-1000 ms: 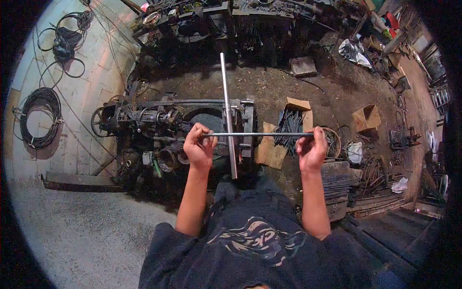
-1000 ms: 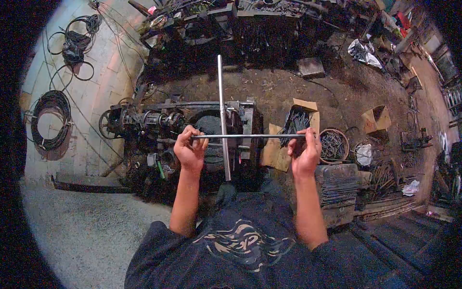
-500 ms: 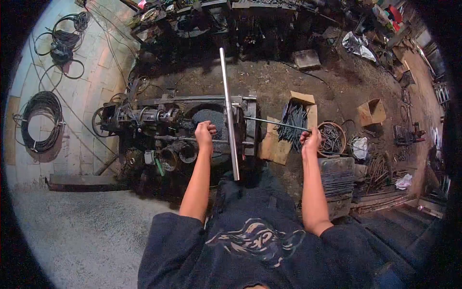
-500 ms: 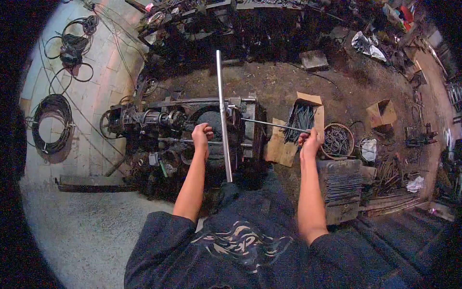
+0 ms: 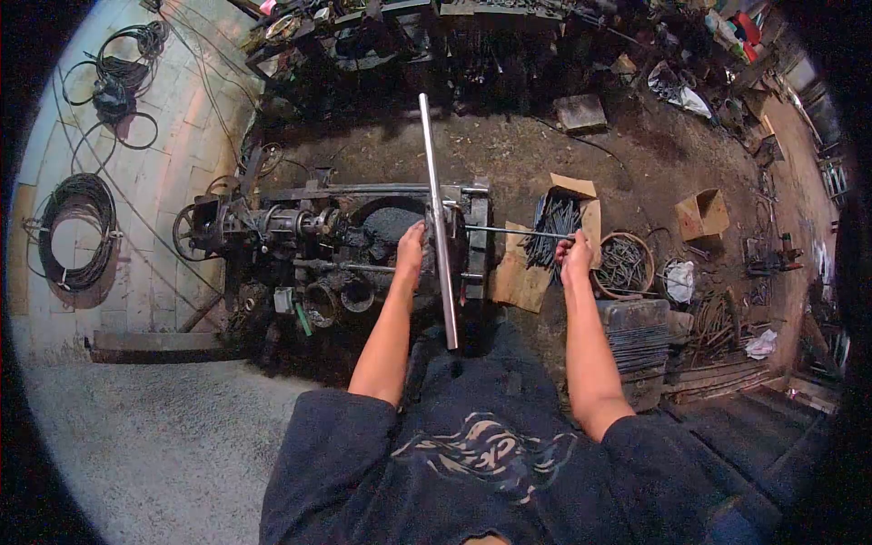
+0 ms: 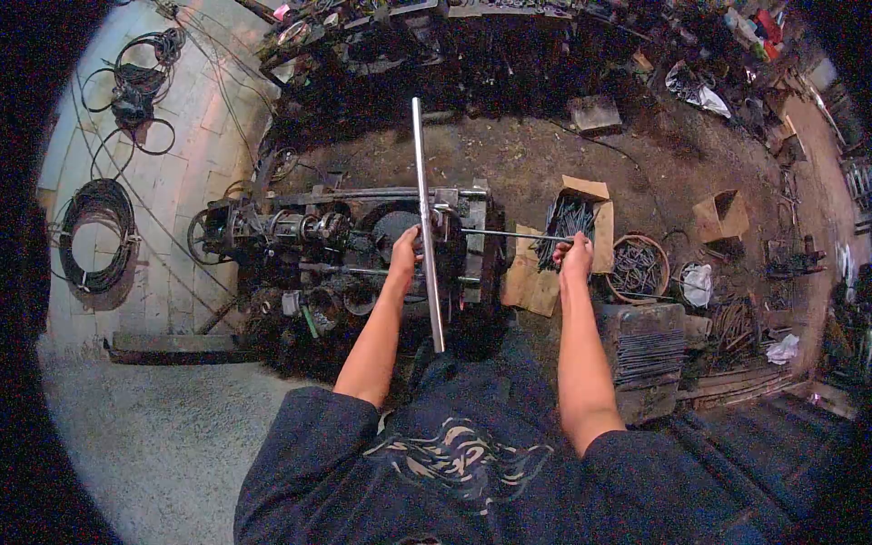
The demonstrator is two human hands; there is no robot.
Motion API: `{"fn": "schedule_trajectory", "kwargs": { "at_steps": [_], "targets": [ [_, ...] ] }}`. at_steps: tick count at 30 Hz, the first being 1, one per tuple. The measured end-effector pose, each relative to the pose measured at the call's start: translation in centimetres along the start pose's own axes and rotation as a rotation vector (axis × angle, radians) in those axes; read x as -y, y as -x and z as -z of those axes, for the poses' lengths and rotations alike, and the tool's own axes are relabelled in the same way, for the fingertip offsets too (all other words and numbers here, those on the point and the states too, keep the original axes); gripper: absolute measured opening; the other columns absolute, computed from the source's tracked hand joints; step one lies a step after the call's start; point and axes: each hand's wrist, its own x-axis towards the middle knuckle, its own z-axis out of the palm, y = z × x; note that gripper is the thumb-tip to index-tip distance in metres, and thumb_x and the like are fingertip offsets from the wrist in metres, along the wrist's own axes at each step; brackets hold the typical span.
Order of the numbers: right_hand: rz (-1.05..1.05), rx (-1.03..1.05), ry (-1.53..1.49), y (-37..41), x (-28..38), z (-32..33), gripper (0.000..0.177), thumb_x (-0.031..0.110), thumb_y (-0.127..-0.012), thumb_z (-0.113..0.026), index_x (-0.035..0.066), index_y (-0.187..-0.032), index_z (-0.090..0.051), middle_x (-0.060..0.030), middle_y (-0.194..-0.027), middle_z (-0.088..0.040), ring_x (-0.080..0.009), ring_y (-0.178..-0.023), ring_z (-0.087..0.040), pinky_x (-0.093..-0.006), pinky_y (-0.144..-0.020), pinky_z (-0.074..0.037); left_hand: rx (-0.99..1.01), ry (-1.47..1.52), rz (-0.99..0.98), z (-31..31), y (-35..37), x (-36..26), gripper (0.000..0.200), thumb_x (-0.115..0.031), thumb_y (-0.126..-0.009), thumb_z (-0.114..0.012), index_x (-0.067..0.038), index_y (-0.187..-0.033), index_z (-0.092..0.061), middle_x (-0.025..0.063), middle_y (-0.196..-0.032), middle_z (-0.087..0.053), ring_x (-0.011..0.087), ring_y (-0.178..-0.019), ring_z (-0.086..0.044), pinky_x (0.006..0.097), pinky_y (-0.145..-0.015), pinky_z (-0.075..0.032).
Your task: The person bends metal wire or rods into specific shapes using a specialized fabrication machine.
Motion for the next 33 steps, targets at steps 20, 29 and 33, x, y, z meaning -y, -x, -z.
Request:
{"fn": "schedule_trajectory", "kwargs": {
  "at_steps": [20,29,33],
  "targets": [
    [0.150,-0.129,0.384,4.9,-5.9,-9.7,0.020,0.010,-0.090,-0.060,0.004,-0.101,-0.044,-0.0100,-0.072,-0.061,-0.0161,-0.047,-0.056,-0.0295,-0.037,-0.042,-0.034,0.229,0.090,4.2,-2.5,0.8,0.062,-0.046,-0.090,-0.052,-0.016,-0.143,-0.038,0.0121,-0.141,-0.042,0.0273,-0.111,-0.052,0.0398,-0.082,-0.048],
    [0.181,0.199,0.565,8.1,-6.5,-10.0,0.060,-0.001,-0.087,-0.052,0.005,-0.142,-0.031,-0.0116,-0.090,-0.069,-0.0146,-0.053,-0.061,-0.0310,-0.048,-0.049,-0.063,0.422,0.120,7.0,-1.5,-0.1,0.062,-0.036,-0.095,-0.045,-0.017,-0.149,-0.022,0.0183,-0.144,-0.037,0.0312,-0.109,-0.057,0.0452,-0.087,-0.048],
    [0.134,0.300,0.524,8.6,-6.1,-9.3,0.065,-0.005,-0.088,-0.049,0.008,-0.146,-0.024,-0.0138,-0.098,-0.067,-0.0146,-0.053,-0.060,-0.0277,-0.046,-0.049,-0.015,0.381,0.065,7.3,-0.7,-0.3,0.063,-0.035,-0.094,-0.047,-0.015,-0.149,-0.022,0.0166,-0.142,-0.041,0.0288,-0.106,-0.059,0.0431,-0.084,-0.049]
  ]
}}
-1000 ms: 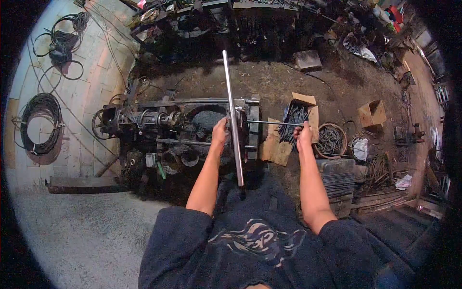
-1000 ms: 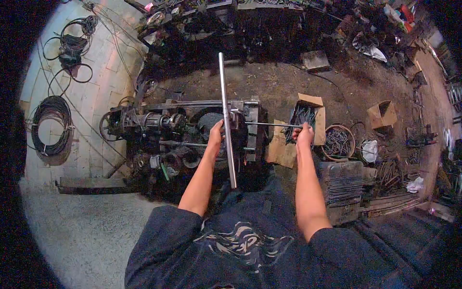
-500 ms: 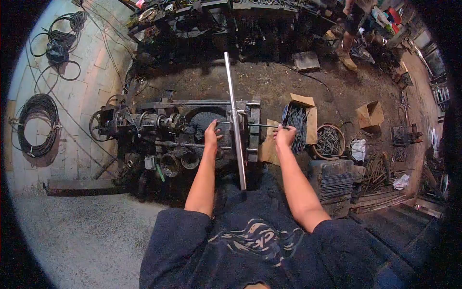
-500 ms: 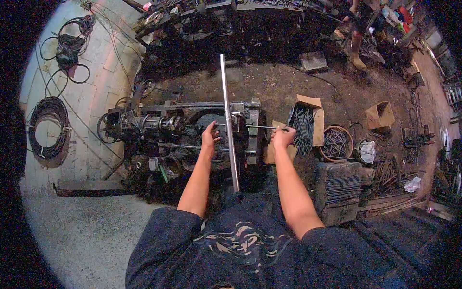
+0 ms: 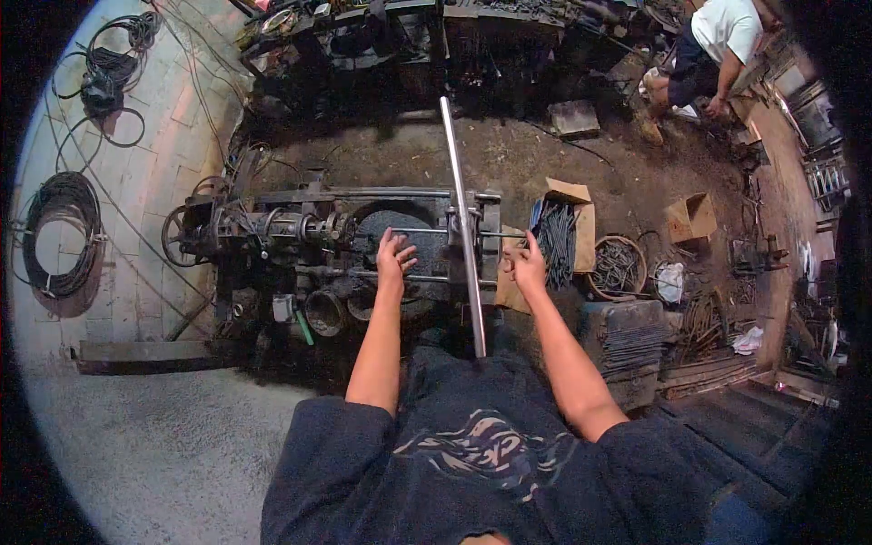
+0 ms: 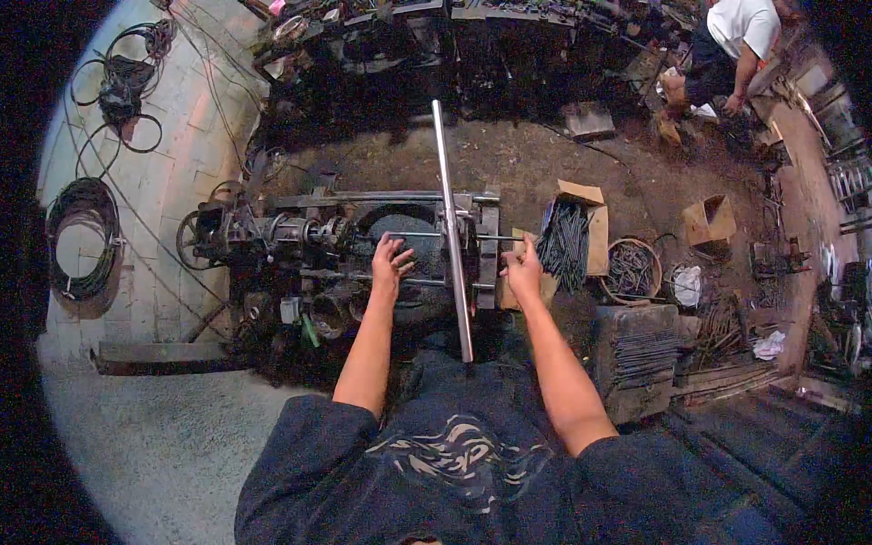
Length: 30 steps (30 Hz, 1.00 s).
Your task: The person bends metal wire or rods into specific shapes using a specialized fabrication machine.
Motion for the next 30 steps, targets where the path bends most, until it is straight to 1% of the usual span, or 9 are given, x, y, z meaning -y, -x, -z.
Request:
{"fn": "schedule_trajectory", "kwargs": {
  "at_steps": [4,6,7,13,15,19,24,28,30],
  "targets": [
    [-0.050,-0.096,-0.114,0.4,0.6,-0.3,0.069,-0.006,-0.087,-0.048,0.011,-0.148,-0.019,-0.0146,-0.101,-0.067,-0.0145,-0.053,-0.059,-0.0255,-0.043,-0.047,0.007,-0.057,-0.019,0.2,0.3,-0.1,0.065,-0.030,-0.093,-0.049,-0.015,-0.150,-0.021,0.0122,-0.133,-0.050,0.0248,-0.100,-0.062,0.0392,-0.076,-0.051],
    [-0.100,0.013,-0.110,0.5,0.6,-0.1,0.072,-0.005,-0.087,-0.048,0.013,-0.148,-0.014,-0.0145,-0.100,-0.067,-0.0144,-0.052,-0.059,-0.0254,-0.041,-0.046,0.023,-0.045,-0.003,0.2,0.3,-0.3,0.065,-0.028,-0.092,-0.048,-0.015,-0.150,-0.022,0.0121,-0.131,-0.051,0.0243,-0.097,-0.063,0.0378,-0.073,-0.052],
    [-0.098,0.010,-0.110,0.4,0.6,0.0,0.072,-0.005,-0.087,-0.048,0.013,-0.148,-0.014,-0.0145,-0.100,-0.067,-0.0144,-0.052,-0.059,-0.0254,-0.041,-0.046,0.026,-0.045,-0.002,0.1,0.4,-0.4,0.065,-0.028,-0.092,-0.048,-0.015,-0.150,-0.022,0.0121,-0.131,-0.051,0.0243,-0.097,-0.063,0.0378,-0.073,-0.052],
    [-0.143,0.073,-0.152,0.5,0.7,-0.2,0.074,-0.005,-0.082,-0.045,0.012,-0.148,-0.016,-0.0143,-0.100,-0.068,-0.0150,-0.054,-0.061,-0.0249,-0.040,-0.044,-0.023,-0.107,-0.002,0.0,0.9,-1.4,0.065,-0.018,-0.090,-0.045,-0.015,-0.150,-0.020,0.0133,-0.126,-0.057,0.0228,-0.092,-0.065,0.0329,-0.069,-0.054],
    [-0.119,0.069,-0.118,0.4,0.8,-0.2,0.077,-0.003,-0.080,-0.047,0.005,-0.149,-0.014,-0.0158,-0.101,-0.067,-0.0167,-0.060,-0.064,-0.0266,-0.045,-0.046,0.016,-0.138,-0.002,0.5,0.7,-1.4,0.066,-0.015,-0.089,-0.044,-0.015,-0.150,-0.020,0.0135,-0.124,-0.059,0.0220,-0.091,-0.066,0.0314,-0.068,-0.055],
    [-0.103,0.056,-0.100,0.0,0.2,0.3,0.074,-0.001,-0.082,-0.046,0.007,-0.148,-0.015,-0.0157,-0.102,-0.067,-0.0169,-0.060,-0.064,-0.0264,-0.044,-0.046,0.034,-0.179,-0.001,0.6,0.6,-1.0,0.066,-0.014,-0.089,-0.046,-0.015,-0.150,-0.022,0.0123,-0.122,-0.060,0.0213,-0.088,-0.067,0.0320,-0.069,-0.055],
    [-0.091,0.043,-0.097,-0.2,-0.3,0.8,0.072,0.000,-0.083,-0.044,0.013,-0.148,-0.017,-0.0136,-0.101,-0.068,-0.0165,-0.059,-0.063,-0.0264,-0.044,-0.046,0.050,-0.176,0.009,0.5,0.6,-0.7,0.067,-0.013,-0.088,-0.048,-0.015,-0.149,-0.023,0.0122,-0.120,-0.061,0.0216,-0.088,-0.067,0.0322,-0.070,-0.055],
    [-0.080,0.029,-0.048,0.2,0.2,0.5,0.073,0.000,-0.083,-0.044,0.014,-0.149,-0.017,-0.0131,-0.101,-0.068,-0.0164,-0.058,-0.063,-0.0267,-0.043,-0.046,0.045,-0.164,0.023,0.3,1.2,-1.3,0.067,-0.012,-0.086,-0.048,-0.015,-0.149,-0.024,0.0123,-0.121,-0.061,0.0229,-0.089,-0.067,0.0333,-0.070,-0.055],
    [-0.125,0.019,-0.059,0.6,0.7,0.3,0.070,-0.002,-0.086,-0.041,0.013,-0.149,-0.014,-0.0147,-0.098,-0.068,-0.0163,-0.054,-0.062,-0.0269,-0.040,-0.045,0.038,-0.166,0.030,0.2,1.3,-1.4,0.067,-0.012,-0.086,-0.047,-0.015,-0.149,-0.024,0.0125,-0.122,-0.061,0.0233,-0.090,-0.067,0.0333,-0.069,-0.055]
  ]
}}
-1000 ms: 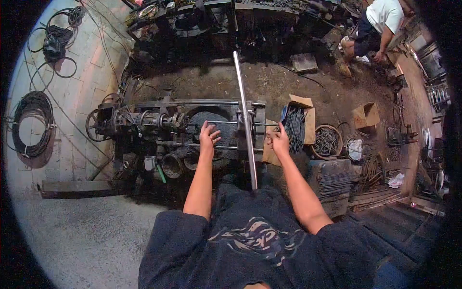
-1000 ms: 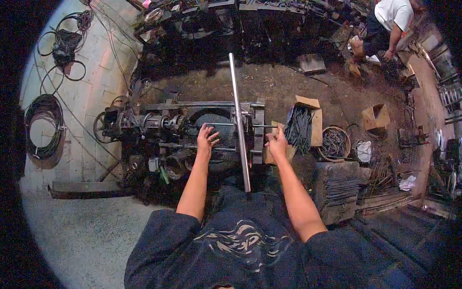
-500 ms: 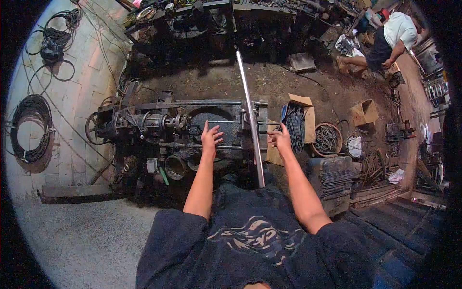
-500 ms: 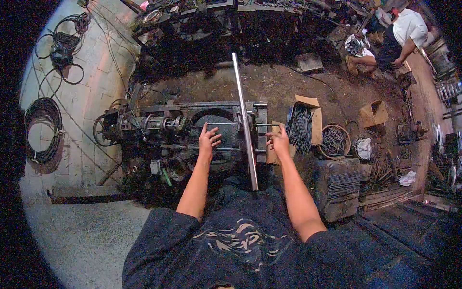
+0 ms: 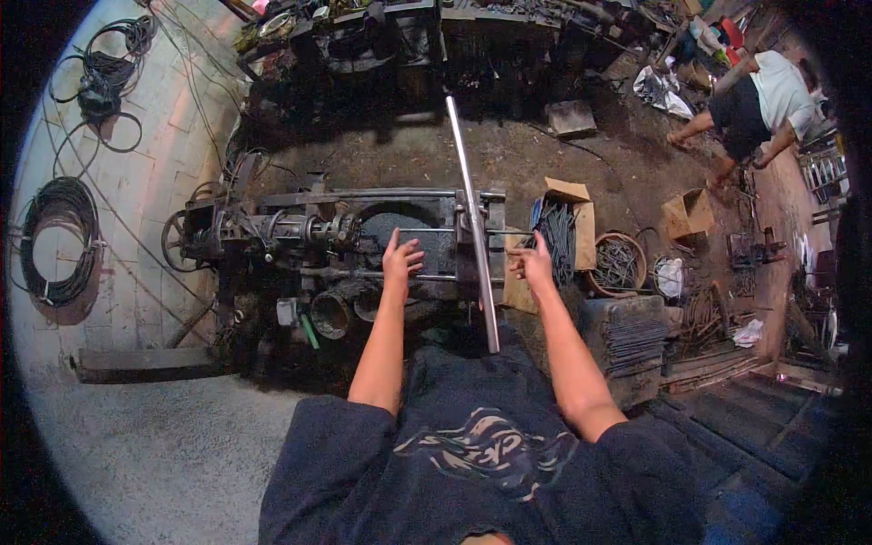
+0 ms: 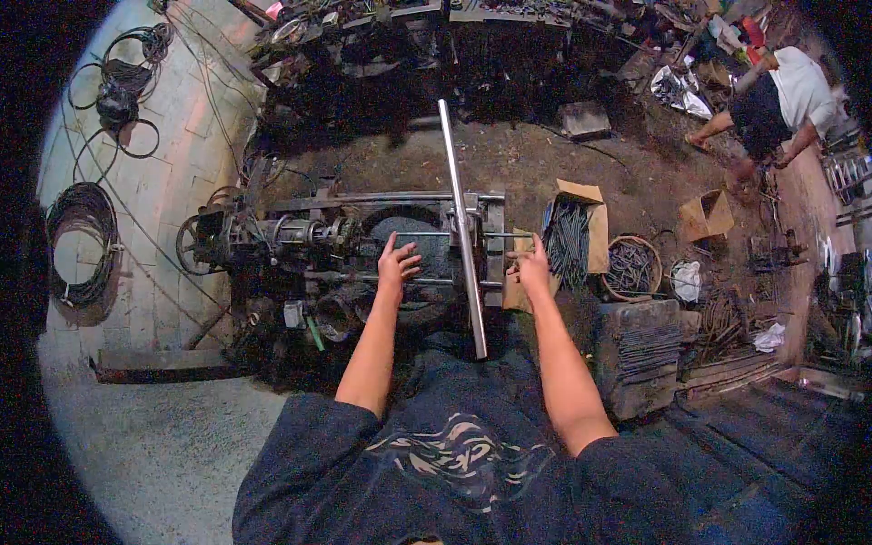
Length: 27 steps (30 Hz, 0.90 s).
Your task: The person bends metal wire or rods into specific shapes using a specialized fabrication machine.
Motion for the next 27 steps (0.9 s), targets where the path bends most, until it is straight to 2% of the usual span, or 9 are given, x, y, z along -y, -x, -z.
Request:
{"fn": "schedule_trajectory", "kwargs": {
  "at_steps": [9,17,19,21,22,24,25,27],
  "targets": [
    [-0.009,0.051,0.004,-0.4,-0.6,0.7,0.068,0.000,-0.092,-0.042,0.018,-0.149,-0.011,-0.0134,-0.096,-0.068,-0.0174,-0.054,-0.063,-0.0267,-0.037,-0.045,-0.015,0.034,-0.007,0.0,-0.3,0.3,0.064,-0.012,-0.087,-0.044,-0.016,-0.149,-0.026,0.0125,-0.123,-0.060,0.0241,-0.090,-0.067,0.0308,-0.064,-0.055],
    [-0.004,0.098,-0.016,-0.1,-0.1,1.1,0.073,-0.003,-0.088,-0.042,0.018,-0.150,-0.009,-0.0154,-0.097,-0.067,-0.0169,-0.053,-0.061,-0.0262,-0.037,-0.046,-0.017,0.045,-0.015,0.0,-0.4,0.4,0.068,-0.012,-0.086,-0.047,-0.014,-0.150,-0.023,0.0144,-0.124,-0.059,0.0238,-0.089,-0.065,0.0311,-0.064,-0.053],
    [-0.001,0.104,-0.001,0.2,0.2,1.0,0.076,-0.003,-0.086,-0.043,0.018,-0.150,-0.008,-0.0153,-0.095,-0.068,-0.0168,-0.052,-0.061,-0.0261,-0.037,-0.046,-0.047,0.054,0.007,-0.1,-0.3,0.4,0.065,-0.010,-0.086,-0.046,-0.018,-0.148,-0.028,0.0111,-0.123,-0.060,0.0225,-0.086,-0.067,0.0304,-0.061,-0.055],
    [-0.026,0.004,0.088,0.3,0.3,0.8,0.074,0.000,-0.083,-0.046,0.016,-0.149,-0.017,-0.0147,-0.089,-0.067,-0.0208,-0.058,-0.063,-0.0331,-0.046,-0.051,-0.053,0.044,-0.010,0.1,-0.5,0.5,0.066,-0.010,-0.086,-0.047,-0.017,-0.148,-0.026,0.0117,-0.123,-0.060,0.0229,-0.086,-0.067,0.0307,-0.061,-0.055],
    [-0.025,0.006,0.087,-0.3,-0.3,1.0,0.074,0.000,-0.083,-0.046,0.016,-0.149,-0.017,-0.0147,-0.089,-0.067,-0.0208,-0.058,-0.063,-0.0331,-0.046,-0.051,-0.060,0.032,-0.027,0.2,-0.5,0.6,0.067,-0.010,-0.087,-0.047,-0.016,-0.149,-0.023,0.0123,-0.123,-0.060,0.0234,-0.086,-0.067,0.0311,-0.061,-0.055],
    [0.364,-0.345,0.488,-2.4,-1.0,1.2,0.069,0.003,-0.079,-0.050,0.012,-0.144,-0.029,-0.0149,-0.083,-0.066,-0.0279,-0.065,-0.064,-0.0409,-0.062,-0.052,-0.070,0.068,-0.044,0.7,-0.1,0.6,0.068,-0.011,-0.087,-0.047,-0.015,-0.150,-0.020,0.0132,-0.123,-0.059,0.0240,-0.087,-0.067,0.0318,-0.061,-0.055],
    [0.376,-0.368,0.630,-1.9,2.0,0.5,0.064,0.004,-0.076,-0.054,0.010,-0.138,-0.039,-0.0145,-0.084,-0.065,-0.0334,-0.077,-0.063,-0.0443,-0.075,-0.049,-0.078,0.104,-0.054,0.8,0.1,0.5,0.069,-0.011,-0.088,-0.048,-0.014,-0.150,-0.017,0.0141,-0.123,-0.059,0.0246,-0.087,-0.067,0.0325,-0.061,-0.055],
    [0.558,-0.204,0.736,-2.0,8.2,-1.6,0.061,0.003,-0.074,-0.055,0.011,-0.133,-0.046,-0.0137,-0.097,-0.064,-0.0336,-0.092,-0.061,-0.0422,-0.080,-0.049,-0.072,0.125,-0.042,1.0,0.5,0.4,0.071,-0.011,-0.088,-0.048,-0.014,-0.151,-0.014,0.0148,-0.123,-0.058,0.0252,-0.087,-0.067,0.0332,-0.062,-0.056]
  ]
}}
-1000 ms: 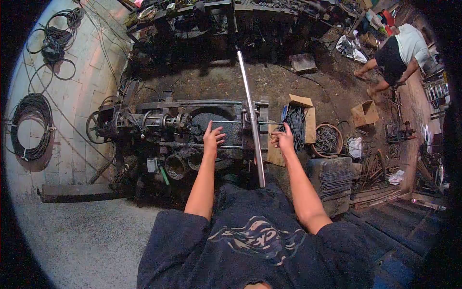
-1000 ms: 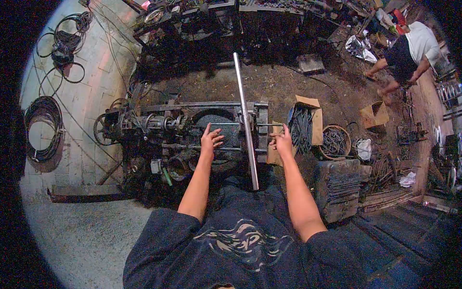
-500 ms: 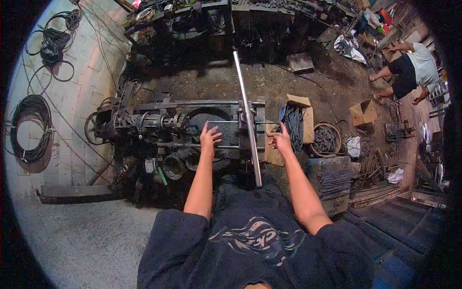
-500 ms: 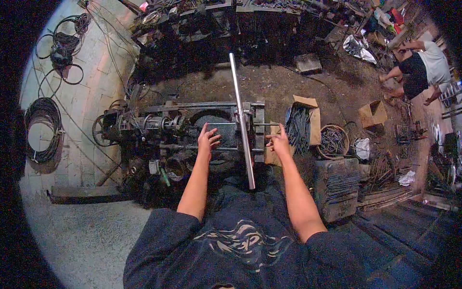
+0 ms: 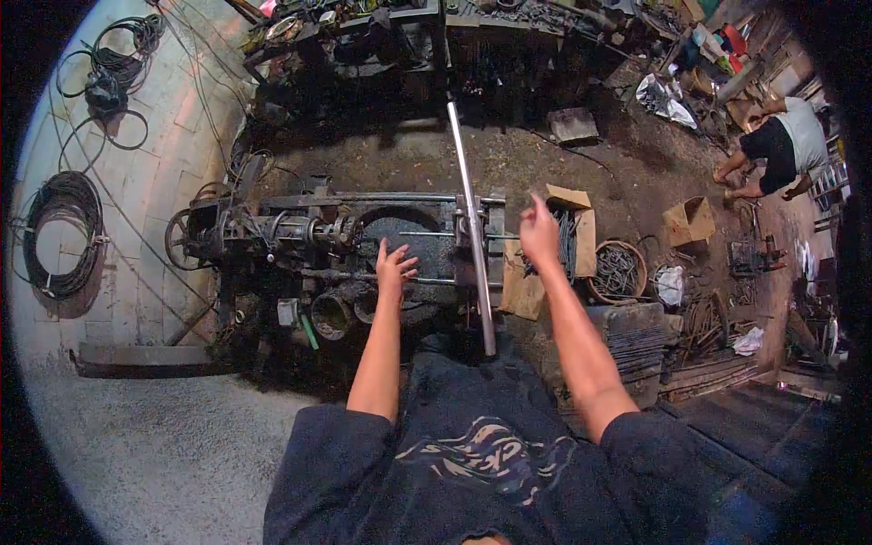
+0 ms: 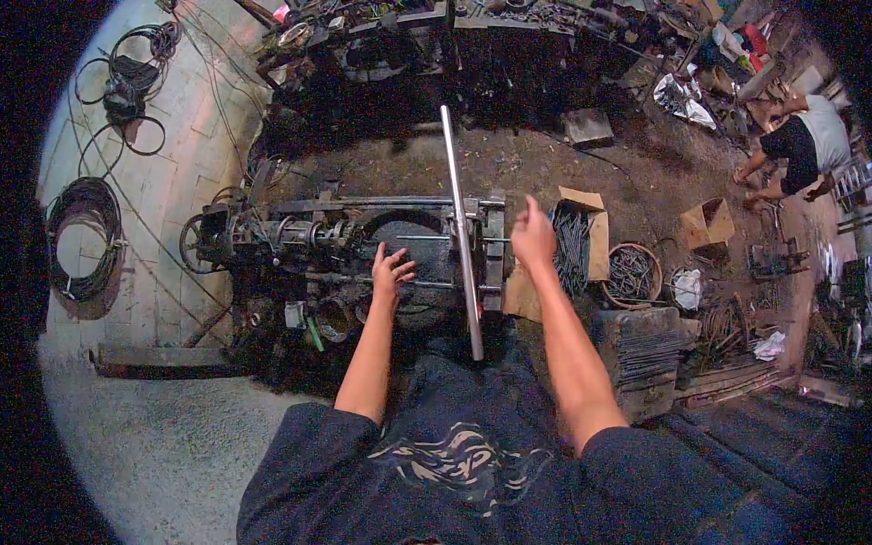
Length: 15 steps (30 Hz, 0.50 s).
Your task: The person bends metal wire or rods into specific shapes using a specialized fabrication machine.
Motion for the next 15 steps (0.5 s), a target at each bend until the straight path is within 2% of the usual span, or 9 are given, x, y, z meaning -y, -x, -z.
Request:
{"fn": "schedule_trajectory", "kwargs": {
  "at_steps": [2,4,5,7,9,11,13,15],
  "targets": [
    [0.447,-0.047,0.197,-3.3,6.4,1.5,0.055,0.003,-0.073,-0.057,0.013,-0.127,-0.052,-0.0112,-0.113,-0.060,-0.0312,-0.110,-0.053,-0.0399,-0.089,-0.046,-0.004,0.020,0.017,0.3,0.5,0.1,0.072,-0.012,-0.089,-0.048,-0.013,-0.151,-0.012,0.0156,-0.124,-0.058,0.0258,-0.088,-0.067,0.0338,-0.063,-0.056],
    [0.712,0.084,0.344,-6.0,12.7,2.1,0.047,0.006,-0.075,-0.060,0.015,-0.120,-0.059,-0.0082,-0.125,-0.055,-0.0278,-0.126,-0.043,-0.0427,-0.101,-0.039,0.031,0.015,0.014,0.3,1.1,0.4,0.071,-0.012,-0.089,-0.048,-0.013,-0.151,-0.013,0.0152,-0.125,-0.057,0.0263,-0.089,-0.067,0.0339,-0.064,-0.056],
    [0.718,0.089,0.340,-7.6,13.4,1.4,0.047,0.006,-0.075,-0.060,0.015,-0.120,-0.059,-0.0082,-0.125,-0.055,-0.0278,-0.126,-0.043,-0.0427,-0.101,-0.039,0.023,0.018,0.013,0.5,1.6,0.4,0.071,-0.012,-0.089,-0.048,-0.013,-0.151,-0.013,0.0152,-0.125,-0.057,0.0263,-0.089,-0.067,0.0339,-0.064,-0.056],
    [1.151,0.248,0.804,-10.4,14.1,0.0,0.041,0.011,-0.076,-0.063,0.017,-0.117,-0.063,-0.0053,-0.128,-0.053,-0.0243,-0.133,-0.036,-0.0509,-0.109,-0.029,0.055,-0.032,-0.029,0.6,2.6,0.2,0.072,-0.014,-0.089,-0.050,-0.014,-0.151,-0.013,0.0150,-0.127,-0.056,0.0266,-0.090,-0.067,0.0339,-0.065,-0.057],
    [1.129,0.286,0.740,-11.7,13.6,0.3,0.034,0.015,-0.078,-0.062,0.018,-0.112,-0.066,-0.0041,-0.131,-0.052,-0.0225,-0.138,-0.031,-0.0563,-0.112,-0.020,0.049,-0.036,-0.024,1.2,3.4,0.1,0.072,-0.016,-0.089,-0.052,-0.013,-0.151,-0.015,0.0147,-0.127,-0.056,0.0258,-0.092,-0.066,0.0327,-0.066,-0.056],
    [1.117,0.312,0.851,-11.1,12.6,1.3,0.035,0.011,-0.079,-0.060,0.017,-0.113,-0.064,-0.0055,-0.129,-0.053,-0.0234,-0.135,-0.035,-0.0536,-0.113,-0.017,0.019,-0.007,-0.050,2.2,3.9,0.2,0.070,-0.018,-0.090,-0.052,-0.013,-0.150,-0.017,0.0146,-0.127,-0.056,0.0248,-0.092,-0.066,0.0310,-0.067,-0.056],
    [0.991,0.216,0.902,-10.1,9.2,2.7,0.033,0.017,-0.076,-0.063,0.014,-0.110,-0.064,-0.0074,-0.119,-0.056,-0.0234,-0.131,-0.039,-0.0547,-0.113,-0.014,0.019,0.012,-0.053,3.6,4.3,0.9,0.068,-0.019,-0.091,-0.052,-0.012,-0.150,-0.018,0.0144,-0.126,-0.056,0.0240,-0.093,-0.066,0.0312,-0.070,-0.055],
    [0.930,0.124,0.838,-7.1,6.9,6.4,0.028,0.014,-0.073,-0.061,0.008,-0.100,-0.064,-0.0102,-0.101,-0.062,-0.0280,-0.110,-0.056,-0.0539,-0.108,-0.028,0.029,0.027,-0.091,4.5,4.8,1.5,0.068,-0.020,-0.091,-0.051,-0.012,-0.150,-0.018,0.0146,-0.126,-0.056,0.0240,-0.092,-0.065,0.0335,-0.072,-0.054]
  ]
}}
